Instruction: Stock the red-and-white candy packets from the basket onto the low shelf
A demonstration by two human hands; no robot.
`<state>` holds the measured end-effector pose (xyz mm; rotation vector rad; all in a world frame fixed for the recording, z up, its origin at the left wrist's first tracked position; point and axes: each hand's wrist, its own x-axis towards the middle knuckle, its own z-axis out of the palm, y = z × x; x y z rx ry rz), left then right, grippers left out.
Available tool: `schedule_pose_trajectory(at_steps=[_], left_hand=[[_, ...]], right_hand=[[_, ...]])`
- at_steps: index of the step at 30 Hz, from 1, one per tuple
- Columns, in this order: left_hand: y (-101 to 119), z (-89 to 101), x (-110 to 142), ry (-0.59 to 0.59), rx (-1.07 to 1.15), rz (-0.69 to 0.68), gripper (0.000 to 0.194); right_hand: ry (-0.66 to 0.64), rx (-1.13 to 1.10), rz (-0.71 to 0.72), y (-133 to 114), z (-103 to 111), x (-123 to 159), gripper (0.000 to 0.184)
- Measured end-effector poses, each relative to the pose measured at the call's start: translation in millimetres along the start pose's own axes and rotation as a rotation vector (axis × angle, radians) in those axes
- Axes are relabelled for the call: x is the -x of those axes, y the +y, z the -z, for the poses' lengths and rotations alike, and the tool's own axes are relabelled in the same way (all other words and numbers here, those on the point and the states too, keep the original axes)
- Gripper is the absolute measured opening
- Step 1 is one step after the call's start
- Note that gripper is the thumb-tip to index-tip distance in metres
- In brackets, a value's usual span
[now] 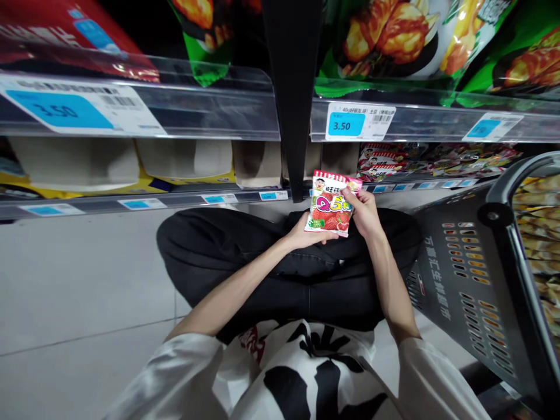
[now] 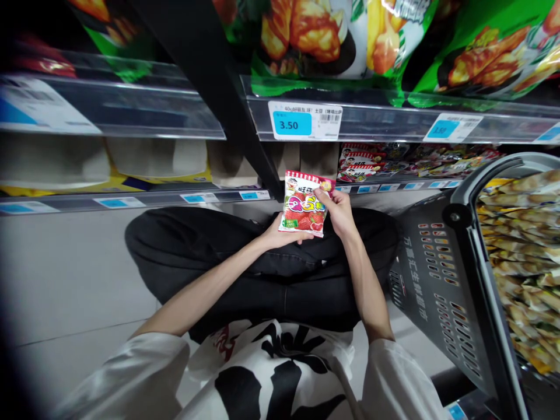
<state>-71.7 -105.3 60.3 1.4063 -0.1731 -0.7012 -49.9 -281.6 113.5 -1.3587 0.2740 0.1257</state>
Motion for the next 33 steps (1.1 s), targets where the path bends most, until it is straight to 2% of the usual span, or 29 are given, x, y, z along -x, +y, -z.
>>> schedule_pose_trajectory(at_steps=[3,9,18,23,27,33], left_hand=[[-1,1.7,-1,0.076,0.032,-0.009,0.044],[-3,1.7,-2,0.055,0.042,-0.002,0.047],[-3,1.4,-3,0.047,0.027,-0.031,0.04],[-2,1.5,-3,0.062,0.013,-0.025,0.039],[-4,1.0,-3,0.058,0.017,-0.034,0.042],[-3,-0.7,-2,0.023,0.01,-0.019,0.044]], right_hand=[[-0.006,-0.016,0.043,1,-1,-1,0.031],[0.007,0.007,0.057,5,2,-4,0.031],[0.074,0.067,0.169,11,3,-5,0.025],[0.041,0.038,0.145,11,3,-5,0.021],[0.011,0.031,0.092,9,3,-5,0.027],[0.079,0.038,0.109,4,0,-2,0.032]])
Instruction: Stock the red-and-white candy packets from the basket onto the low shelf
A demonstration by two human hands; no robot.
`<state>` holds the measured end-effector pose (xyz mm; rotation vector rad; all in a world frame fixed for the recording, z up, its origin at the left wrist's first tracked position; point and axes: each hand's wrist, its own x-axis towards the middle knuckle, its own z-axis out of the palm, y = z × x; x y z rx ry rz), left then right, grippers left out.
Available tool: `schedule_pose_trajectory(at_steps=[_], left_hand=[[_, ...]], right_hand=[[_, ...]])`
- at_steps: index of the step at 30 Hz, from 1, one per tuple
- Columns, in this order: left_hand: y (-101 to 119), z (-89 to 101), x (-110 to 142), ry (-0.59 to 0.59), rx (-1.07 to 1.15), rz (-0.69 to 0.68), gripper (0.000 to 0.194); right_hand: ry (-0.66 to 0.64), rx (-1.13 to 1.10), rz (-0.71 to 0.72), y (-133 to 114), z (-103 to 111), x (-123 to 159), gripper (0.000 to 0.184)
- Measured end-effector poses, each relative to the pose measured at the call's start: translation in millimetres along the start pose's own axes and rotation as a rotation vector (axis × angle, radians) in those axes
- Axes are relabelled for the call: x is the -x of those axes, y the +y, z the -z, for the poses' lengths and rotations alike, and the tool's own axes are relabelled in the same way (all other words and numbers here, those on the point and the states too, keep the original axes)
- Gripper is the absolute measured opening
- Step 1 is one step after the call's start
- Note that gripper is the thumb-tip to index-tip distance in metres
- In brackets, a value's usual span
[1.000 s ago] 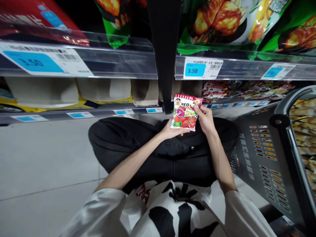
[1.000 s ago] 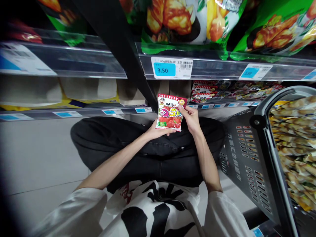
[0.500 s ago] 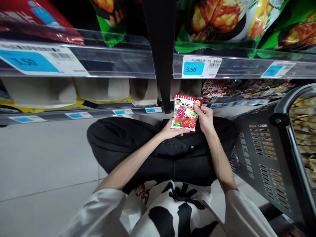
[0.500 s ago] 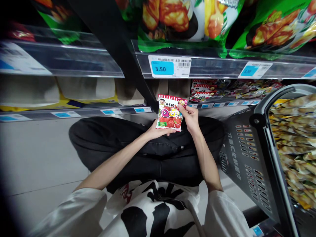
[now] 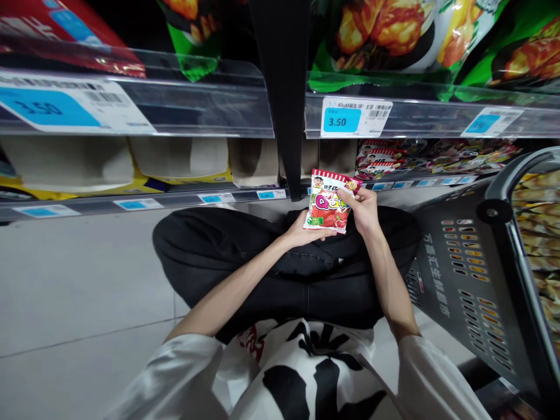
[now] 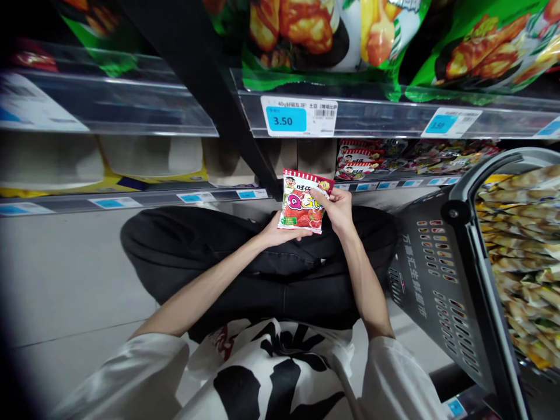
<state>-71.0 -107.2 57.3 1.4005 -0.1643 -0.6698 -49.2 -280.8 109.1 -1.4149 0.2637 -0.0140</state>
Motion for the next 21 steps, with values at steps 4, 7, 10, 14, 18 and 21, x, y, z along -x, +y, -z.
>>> schedule_pose_trajectory(at_steps=[4,7,10,14,18,21], left_hand=[[-2,1.3,0,-0.011,-0.018,-0.004,0.041],[-4,2.5,0,-0.035,-0.031,0.001,0.039],[-6,3.1,0,-0.043,-0.036,-0.003,0.04],[-11,3.1,-1,-0.046,-0.036,-0.023,0.044],[-12,3.0,-2,-0.042,-0.02,-0.026,0.044],[-9,2.9,-1,-0.046,-0.027,-0.031,0.04]], right_hand=[[0.022,-0.007,0.015,2,0,-1,0.031],[0.035,-0.007,0.015,6,2,-3,0.032],[0.036,-0.024,0.002,8,5,-4,0.036],[0.04,-0.04,-0.011,7,5,-5,0.04],[0.054,-0.034,-0.003,5,4,-4,0.039],[0.056,-0.031,0.018,5,3,-4,0.037]])
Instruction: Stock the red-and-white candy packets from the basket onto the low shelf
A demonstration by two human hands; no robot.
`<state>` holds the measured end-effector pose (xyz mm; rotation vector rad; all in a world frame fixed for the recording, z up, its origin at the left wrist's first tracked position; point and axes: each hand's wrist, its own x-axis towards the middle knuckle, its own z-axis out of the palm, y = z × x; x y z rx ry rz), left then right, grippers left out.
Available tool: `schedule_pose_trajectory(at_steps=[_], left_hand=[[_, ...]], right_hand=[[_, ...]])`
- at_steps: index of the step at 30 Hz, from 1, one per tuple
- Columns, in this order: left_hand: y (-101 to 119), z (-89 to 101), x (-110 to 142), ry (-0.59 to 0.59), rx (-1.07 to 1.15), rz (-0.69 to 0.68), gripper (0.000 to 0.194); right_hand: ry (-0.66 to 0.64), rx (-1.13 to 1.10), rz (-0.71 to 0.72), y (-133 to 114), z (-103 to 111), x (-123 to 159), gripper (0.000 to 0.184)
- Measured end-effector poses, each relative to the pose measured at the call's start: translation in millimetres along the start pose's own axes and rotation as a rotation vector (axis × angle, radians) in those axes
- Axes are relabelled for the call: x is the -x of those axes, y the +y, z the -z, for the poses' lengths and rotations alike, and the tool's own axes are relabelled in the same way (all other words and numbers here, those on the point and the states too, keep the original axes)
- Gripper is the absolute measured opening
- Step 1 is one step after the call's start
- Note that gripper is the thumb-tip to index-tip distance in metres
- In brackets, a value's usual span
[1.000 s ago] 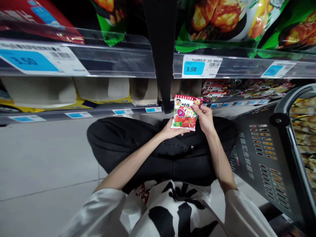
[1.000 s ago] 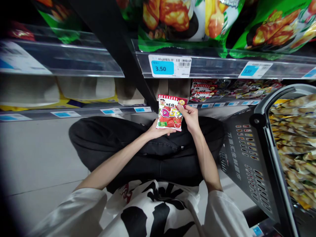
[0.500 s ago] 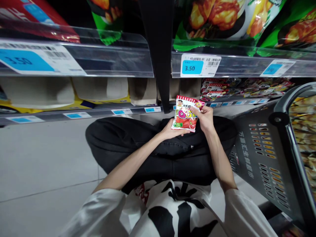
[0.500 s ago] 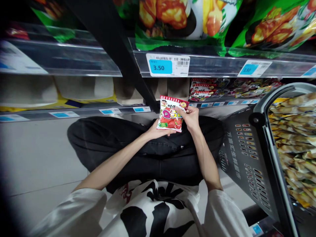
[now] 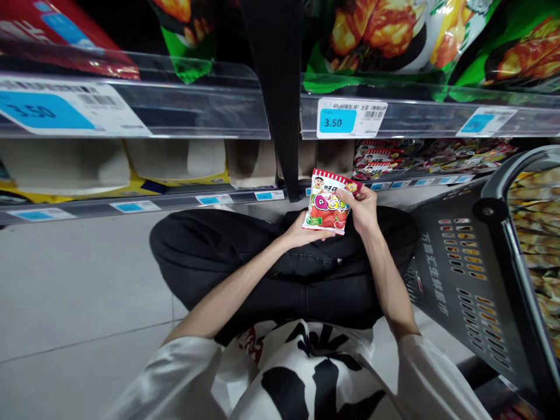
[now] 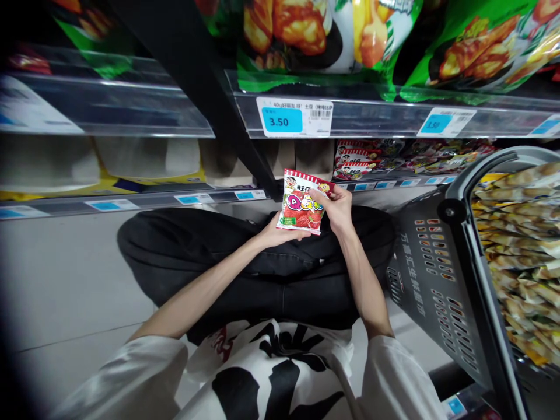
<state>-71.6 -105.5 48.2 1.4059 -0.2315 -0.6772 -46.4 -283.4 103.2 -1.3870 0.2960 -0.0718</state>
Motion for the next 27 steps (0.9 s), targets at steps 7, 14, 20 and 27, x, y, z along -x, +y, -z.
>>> schedule_pose_trajectory(at_steps=[7,14,20,27], left_hand=[[2.8,-0.5,1.1,-0.009,-0.018,-0.014,0.037],[6.3,0.8,0.9,-0.05,-0.134,-0.047,0.032],[5.8,4.4,-1.7,-0.056,-0.217,-0.098,0.029],[1.9,4.7,-1.5,-0.053,-0.112,-0.086,0.034]], right_hand=[[-0.09,0.055,-0.088,1.0,-1.6,3.7,0.039],[-0.045,-0.01,-0.125,5.2,0.0,3.9,0.041],[0.01,-0.075,-0.148,2.3,-1.4,1.5,0.043],[0.04,-0.084,-0.137,4.0,-1.7,0.0,0.042]])
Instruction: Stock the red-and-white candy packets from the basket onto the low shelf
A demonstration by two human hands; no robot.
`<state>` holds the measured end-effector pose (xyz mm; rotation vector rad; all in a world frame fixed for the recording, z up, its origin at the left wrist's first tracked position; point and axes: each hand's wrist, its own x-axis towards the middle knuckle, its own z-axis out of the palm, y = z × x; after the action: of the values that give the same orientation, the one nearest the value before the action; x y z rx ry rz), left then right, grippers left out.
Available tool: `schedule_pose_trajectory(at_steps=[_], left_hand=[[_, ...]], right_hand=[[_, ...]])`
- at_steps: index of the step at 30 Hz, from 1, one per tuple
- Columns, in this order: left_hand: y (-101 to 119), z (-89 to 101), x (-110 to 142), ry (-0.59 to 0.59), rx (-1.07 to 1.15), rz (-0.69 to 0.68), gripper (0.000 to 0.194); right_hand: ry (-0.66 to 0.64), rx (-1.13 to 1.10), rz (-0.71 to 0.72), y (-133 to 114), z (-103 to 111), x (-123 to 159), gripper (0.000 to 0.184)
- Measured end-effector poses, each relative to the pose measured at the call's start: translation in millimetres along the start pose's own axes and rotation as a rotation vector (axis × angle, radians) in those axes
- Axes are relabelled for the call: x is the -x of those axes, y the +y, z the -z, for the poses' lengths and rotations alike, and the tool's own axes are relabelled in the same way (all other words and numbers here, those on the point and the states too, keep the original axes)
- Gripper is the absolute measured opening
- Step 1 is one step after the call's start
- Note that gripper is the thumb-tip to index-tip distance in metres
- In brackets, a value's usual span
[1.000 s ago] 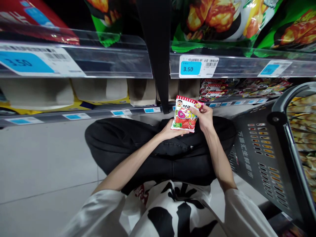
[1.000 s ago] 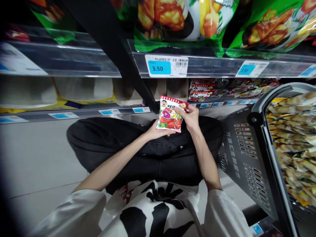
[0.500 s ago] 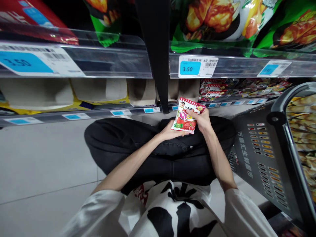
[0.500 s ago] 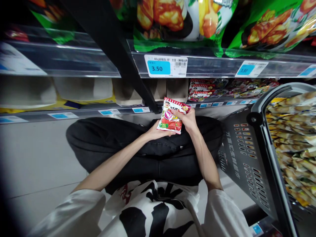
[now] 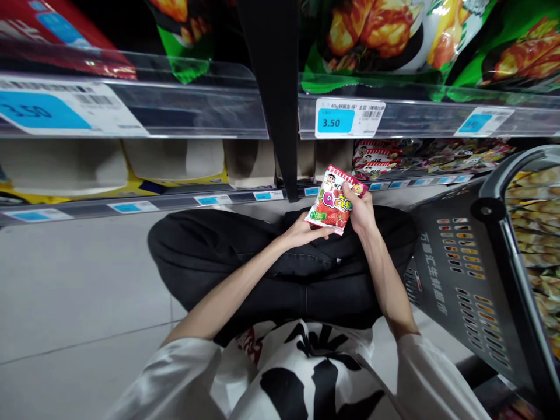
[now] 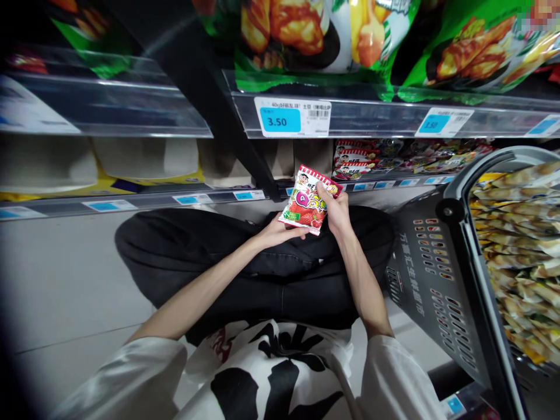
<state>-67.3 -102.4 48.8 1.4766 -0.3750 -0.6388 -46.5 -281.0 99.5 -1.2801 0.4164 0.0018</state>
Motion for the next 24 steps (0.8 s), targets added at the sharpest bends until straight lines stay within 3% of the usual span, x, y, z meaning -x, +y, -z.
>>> schedule_pose_trajectory(at_steps=[13,19,24], left_hand=[[-9,-3.1,-8,0.106,0.084,0.046,0.043],[-5,-5.8,-7,0.499,-0.166,-0.087,0.029],[-2,-5.9,-6,0.563,-0.149,-0.135,0.032]], right_hand=[[0.081,-0.064,0.003,-3,-4,-3,0.045],[0.105,-0.122,-0.012,-5,-3,-5,0.055],[0.089,-0.108,-0.003,-3,0,-9,0.058]])
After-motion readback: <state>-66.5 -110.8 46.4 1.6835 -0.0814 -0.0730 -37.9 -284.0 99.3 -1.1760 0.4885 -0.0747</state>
